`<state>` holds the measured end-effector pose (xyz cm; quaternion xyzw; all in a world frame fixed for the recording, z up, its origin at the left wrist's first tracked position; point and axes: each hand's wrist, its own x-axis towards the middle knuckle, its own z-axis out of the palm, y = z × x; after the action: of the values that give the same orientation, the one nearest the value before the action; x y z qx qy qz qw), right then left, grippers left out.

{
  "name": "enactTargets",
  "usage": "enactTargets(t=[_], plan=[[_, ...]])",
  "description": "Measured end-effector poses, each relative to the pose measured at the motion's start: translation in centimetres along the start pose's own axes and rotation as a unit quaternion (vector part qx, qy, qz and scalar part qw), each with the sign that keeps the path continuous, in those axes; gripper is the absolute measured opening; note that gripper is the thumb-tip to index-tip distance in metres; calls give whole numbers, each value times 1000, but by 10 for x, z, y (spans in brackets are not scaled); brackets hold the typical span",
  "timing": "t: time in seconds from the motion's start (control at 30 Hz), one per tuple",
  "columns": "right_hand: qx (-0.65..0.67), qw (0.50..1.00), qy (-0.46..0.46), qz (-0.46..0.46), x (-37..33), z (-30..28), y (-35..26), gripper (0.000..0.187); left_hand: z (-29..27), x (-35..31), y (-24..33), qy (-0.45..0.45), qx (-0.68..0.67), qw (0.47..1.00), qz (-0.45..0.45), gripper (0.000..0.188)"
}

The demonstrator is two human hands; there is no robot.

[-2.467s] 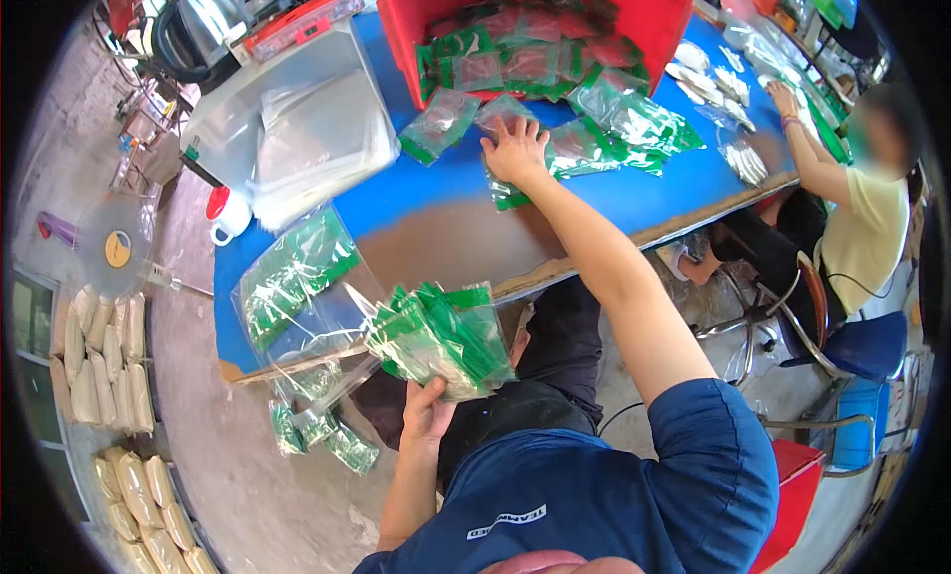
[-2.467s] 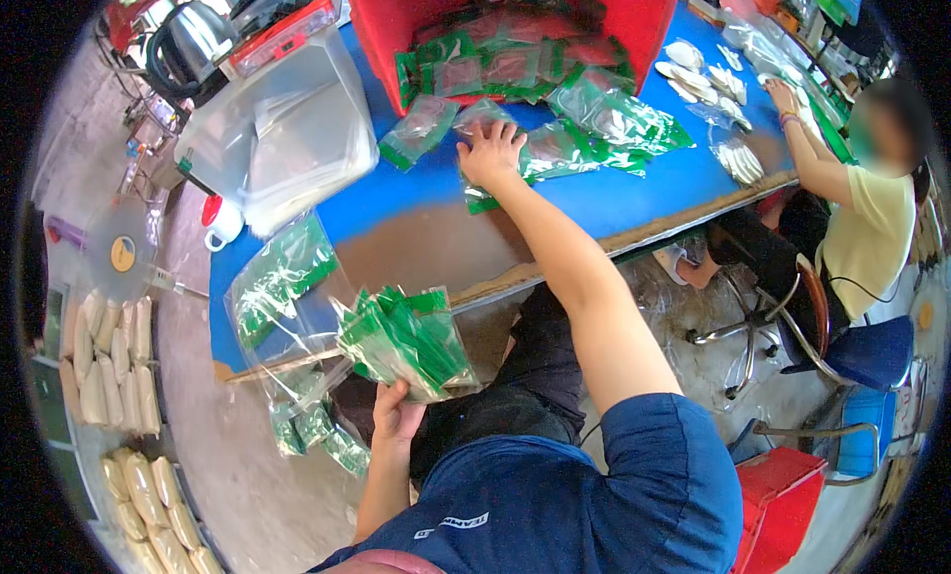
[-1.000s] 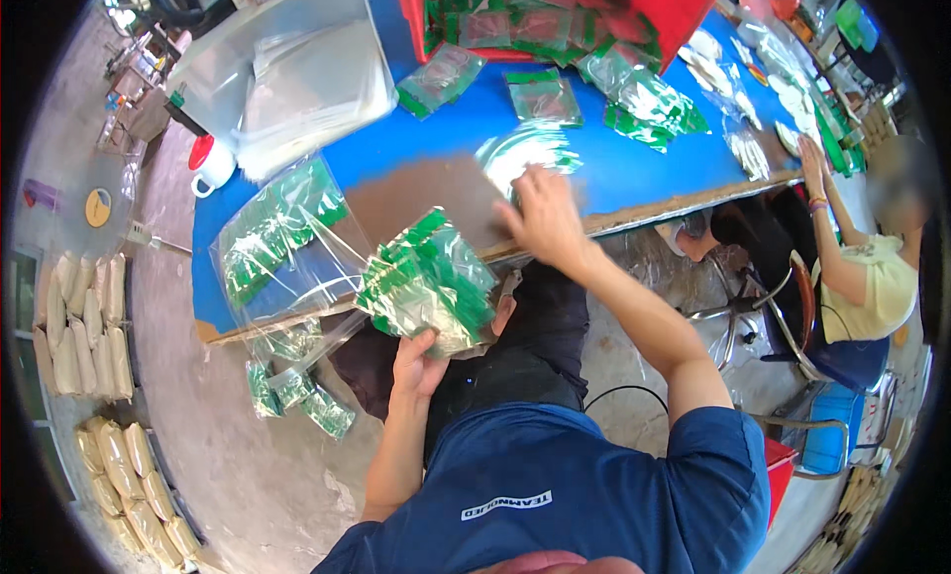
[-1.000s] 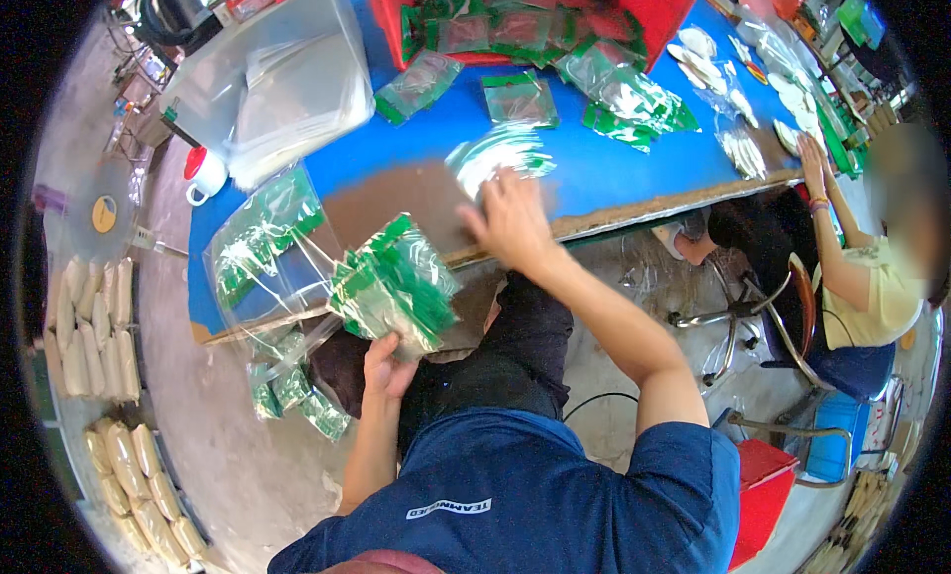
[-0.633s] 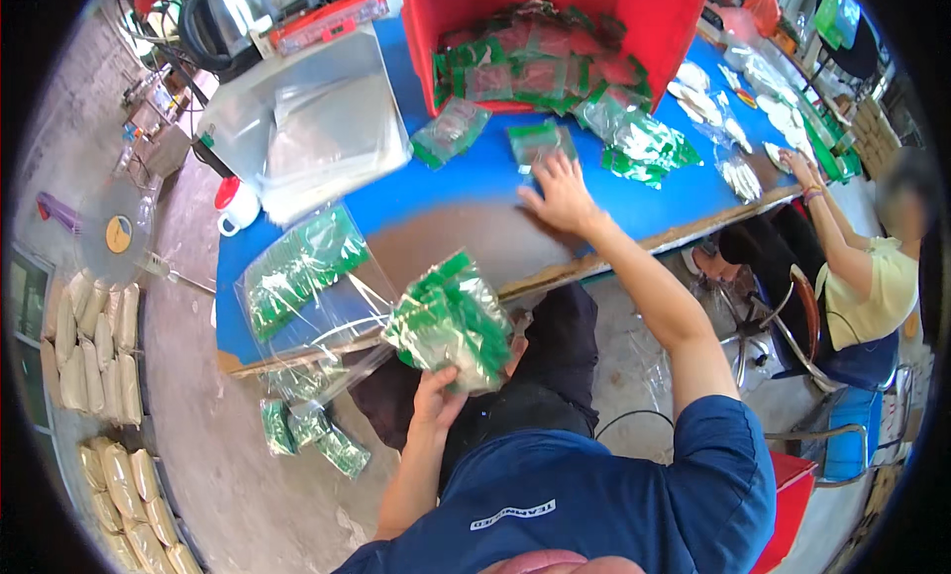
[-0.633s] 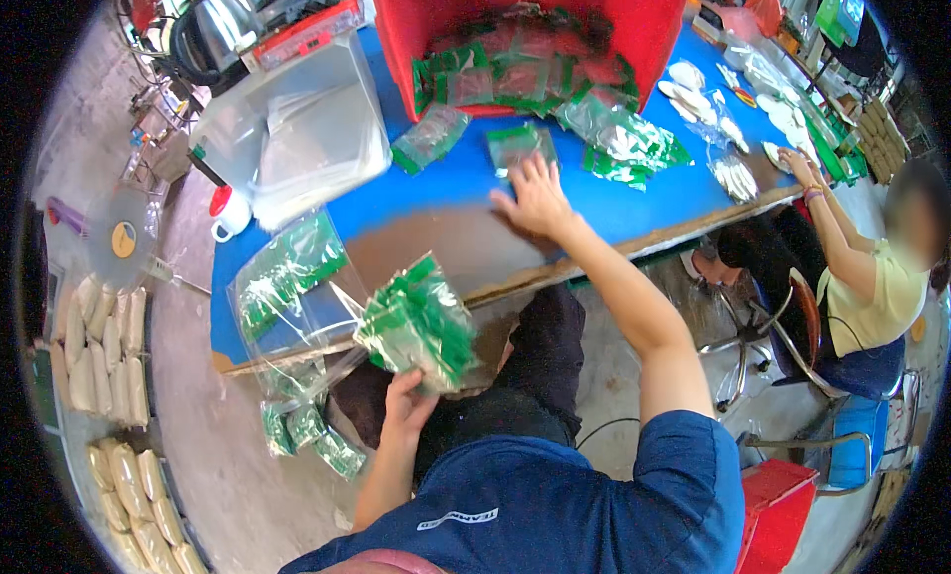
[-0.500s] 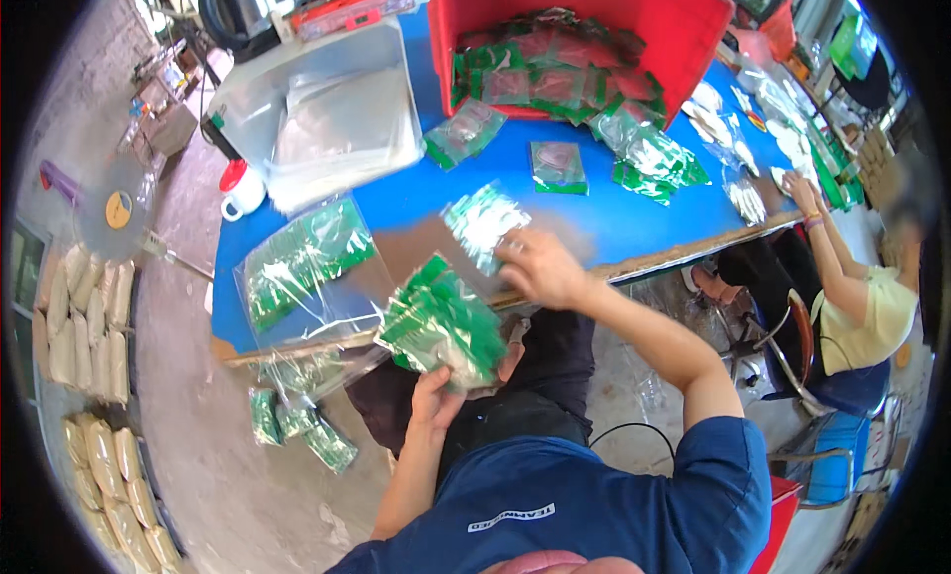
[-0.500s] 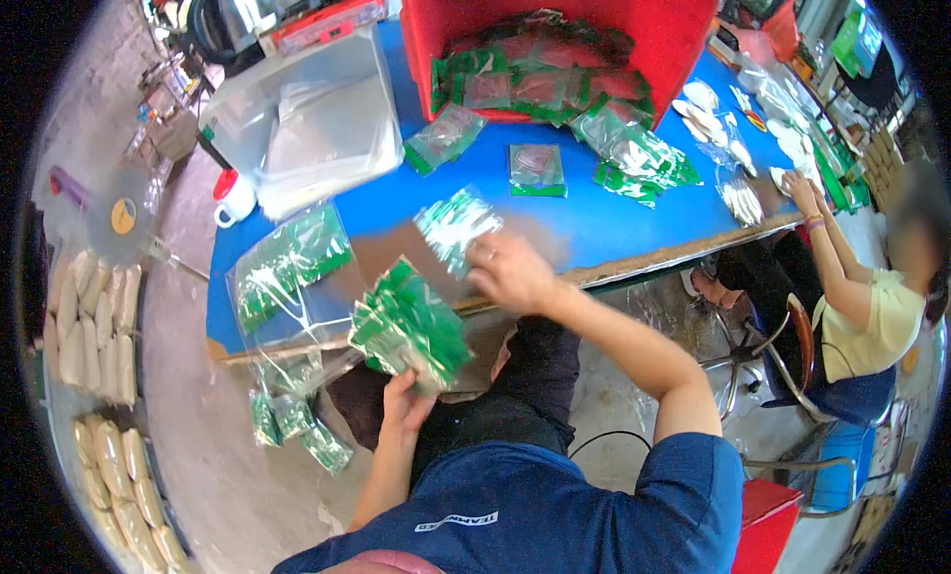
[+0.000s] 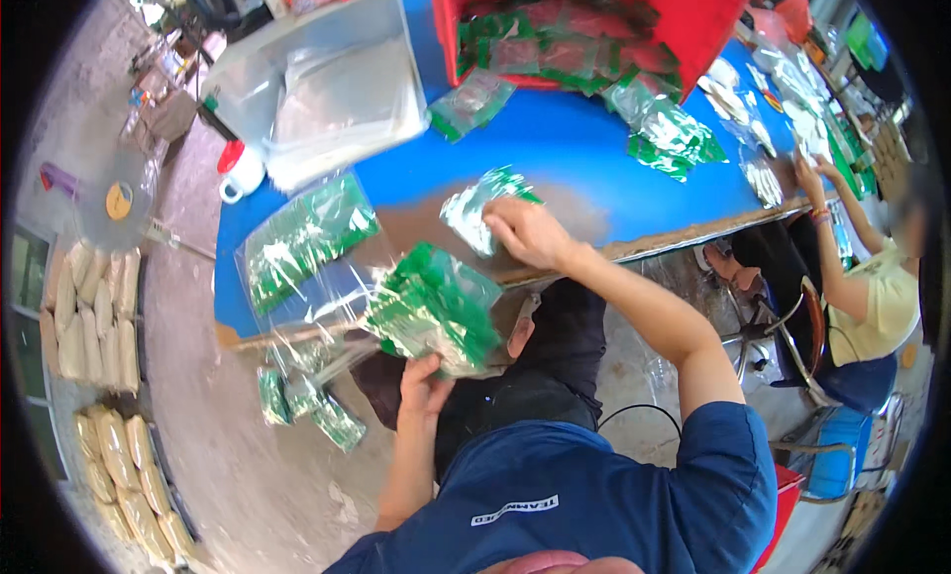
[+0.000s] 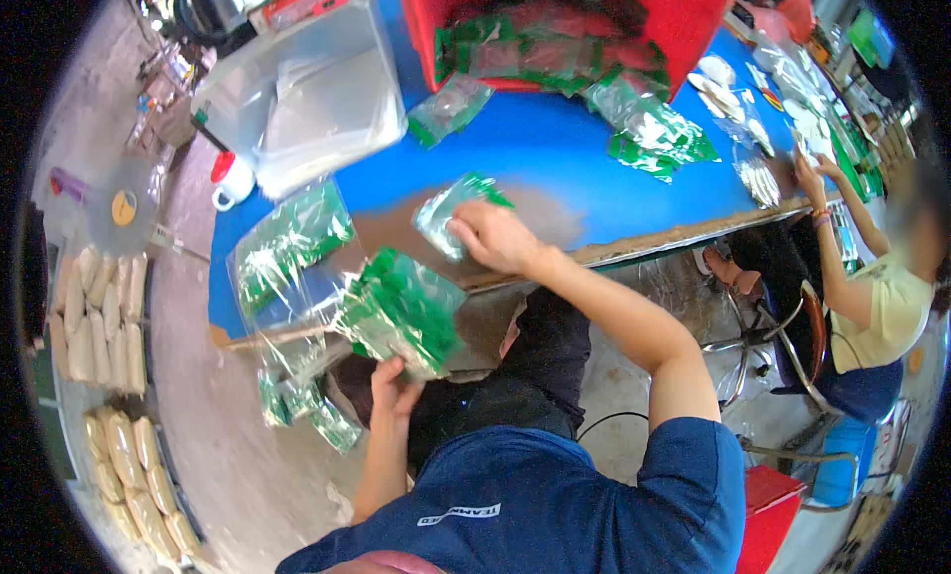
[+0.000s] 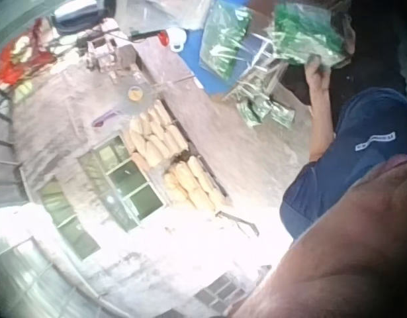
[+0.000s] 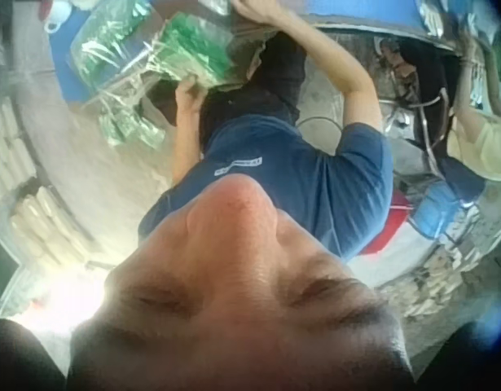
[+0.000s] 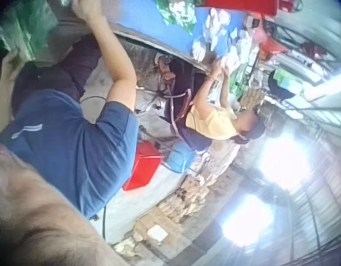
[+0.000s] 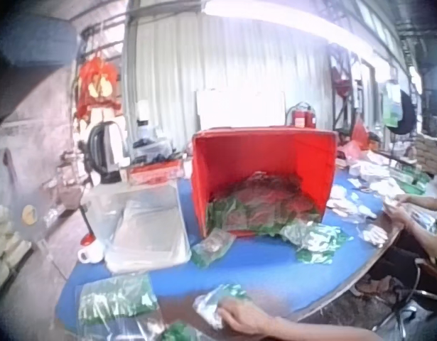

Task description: Sorting small green plastic packets and placing them into a larger clear plastic bag.

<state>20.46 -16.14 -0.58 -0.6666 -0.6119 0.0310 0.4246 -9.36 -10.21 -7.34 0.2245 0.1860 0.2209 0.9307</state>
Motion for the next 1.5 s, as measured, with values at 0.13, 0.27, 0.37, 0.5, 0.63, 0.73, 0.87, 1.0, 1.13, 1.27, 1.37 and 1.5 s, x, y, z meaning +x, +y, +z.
enactTargets(t=[0.13, 0.27, 0.37, 0.5, 0.63, 0.73, 0.87, 1.0, 1.13, 1.27, 1.37, 1.5], plan=[[144, 966, -207, 62, 13, 12, -39, 29, 7, 0, 13, 30, 11, 999, -7, 70], [19, 994, 105, 16, 117, 26, 50, 22, 13, 0, 2, 32, 4, 999, 5, 69], [-323, 943, 69, -38, 147, -16, 177, 42, 22, -2, -17, 31, -11, 999, -25, 70], [-321, 941, -92, 58, 136, -4, 148, 45, 5, -19, -27, 31, -78, 994, -68, 68], [-367, 922, -12, 123, 66, -7, 58, 51, 16, -12, -20, -31, -96, 992, -80, 64], [-331, 926, -31, 180, 31, -16, 13, 63, 10, 2, -16, -48, -110, 988, -95, 66], [-428, 903, 41, 27, -16, -11, -10, 53, 8, 17, -22, -68, -205, 971, -101, 65], [-239, 966, -91, 46, -49, -8, -59, 38, 31, 17, -30, -12, -216, 974, -66, 62], [-106, 985, -120, 64, -35, -38, -40, 26, 29, 13, -36, 34, -119, 992, -34, 65], [-263, 963, -2, -54, -32, -52, 19, 30, 21, 8, -37, -3, -108, 992, -58, 68], [-277, 957, -60, 66, -44, -56, 5, 32, -2, 8, -40, -94, -135, 984, -75, 73], [-180, 983, 5, 21, -52, -38, -14, 26, -4, 27, -46, -88, -130, 985, -65, 77]])
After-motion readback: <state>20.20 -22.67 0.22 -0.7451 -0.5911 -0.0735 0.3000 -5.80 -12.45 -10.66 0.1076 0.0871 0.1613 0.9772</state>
